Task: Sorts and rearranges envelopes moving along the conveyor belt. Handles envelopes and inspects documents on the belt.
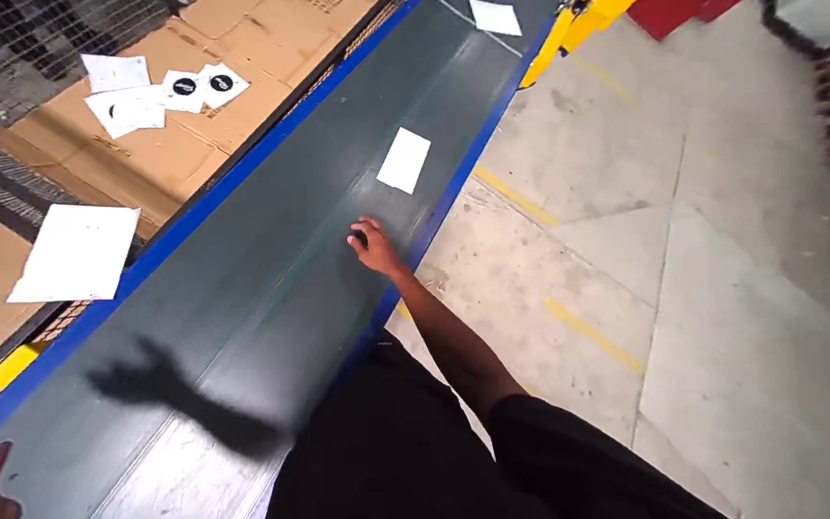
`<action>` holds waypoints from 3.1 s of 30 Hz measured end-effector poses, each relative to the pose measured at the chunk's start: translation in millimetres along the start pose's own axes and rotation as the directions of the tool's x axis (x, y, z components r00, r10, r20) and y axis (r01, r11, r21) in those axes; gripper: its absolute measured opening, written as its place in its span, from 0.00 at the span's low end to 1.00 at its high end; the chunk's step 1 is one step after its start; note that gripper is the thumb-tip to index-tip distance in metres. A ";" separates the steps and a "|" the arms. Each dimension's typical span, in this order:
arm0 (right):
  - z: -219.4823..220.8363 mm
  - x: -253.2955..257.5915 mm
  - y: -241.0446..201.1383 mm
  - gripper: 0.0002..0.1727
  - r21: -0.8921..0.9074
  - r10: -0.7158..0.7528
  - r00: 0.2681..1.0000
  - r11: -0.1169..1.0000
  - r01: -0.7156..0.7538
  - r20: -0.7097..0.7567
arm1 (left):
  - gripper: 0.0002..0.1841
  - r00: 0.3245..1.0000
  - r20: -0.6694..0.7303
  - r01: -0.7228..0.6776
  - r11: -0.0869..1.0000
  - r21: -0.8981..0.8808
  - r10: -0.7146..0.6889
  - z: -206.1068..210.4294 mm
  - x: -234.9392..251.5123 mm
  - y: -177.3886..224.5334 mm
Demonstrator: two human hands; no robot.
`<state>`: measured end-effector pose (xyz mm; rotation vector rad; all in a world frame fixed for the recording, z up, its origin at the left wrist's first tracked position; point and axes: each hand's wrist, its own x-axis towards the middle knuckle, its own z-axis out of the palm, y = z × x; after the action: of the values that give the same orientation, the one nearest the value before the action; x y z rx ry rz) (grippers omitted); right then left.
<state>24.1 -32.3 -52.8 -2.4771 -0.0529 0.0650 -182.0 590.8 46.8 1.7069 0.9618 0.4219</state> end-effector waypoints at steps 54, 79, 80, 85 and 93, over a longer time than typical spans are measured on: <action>-53.4 33.1 62.8 0.33 0.034 0.123 0.976 0.992 -0.118 -0.180 | 0.22 0.910 0.340 0.334 0.907 -0.256 -0.239 135.2 -180.1 -53.7; 22.8 -32.2 -84.5 0.15 0.114 -0.080 0.952 0.992 0.048 0.297 | 0.43 0.683 0.727 0.142 0.989 -0.047 -0.063 228.2 -264.2 -38.3; 31.2 -59.1 -105.8 0.13 0.282 -0.153 0.933 0.958 0.058 0.326 | 0.51 0.666 0.744 0.103 0.994 -0.033 -0.044 231.8 -267.1 -36.6; 50.4 -142.1 -162.0 0.17 0.694 -0.477 0.771 0.717 0.065 0.421 | 0.18 0.756 0.652 0.047 0.990 -0.137 0.054 211.2 -253.6 -52.7; 14.5 -106.9 -100.0 0.18 0.433 -0.340 0.833 0.891 0.137 0.436 | 0.16 0.902 0.429 0.066 0.965 -0.254 0.051 75.2 -78.0 18.5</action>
<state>-85.7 49.5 1.0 -1.9759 -0.5316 0.5606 -170.5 481.6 51.0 1.4671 0.5573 0.1422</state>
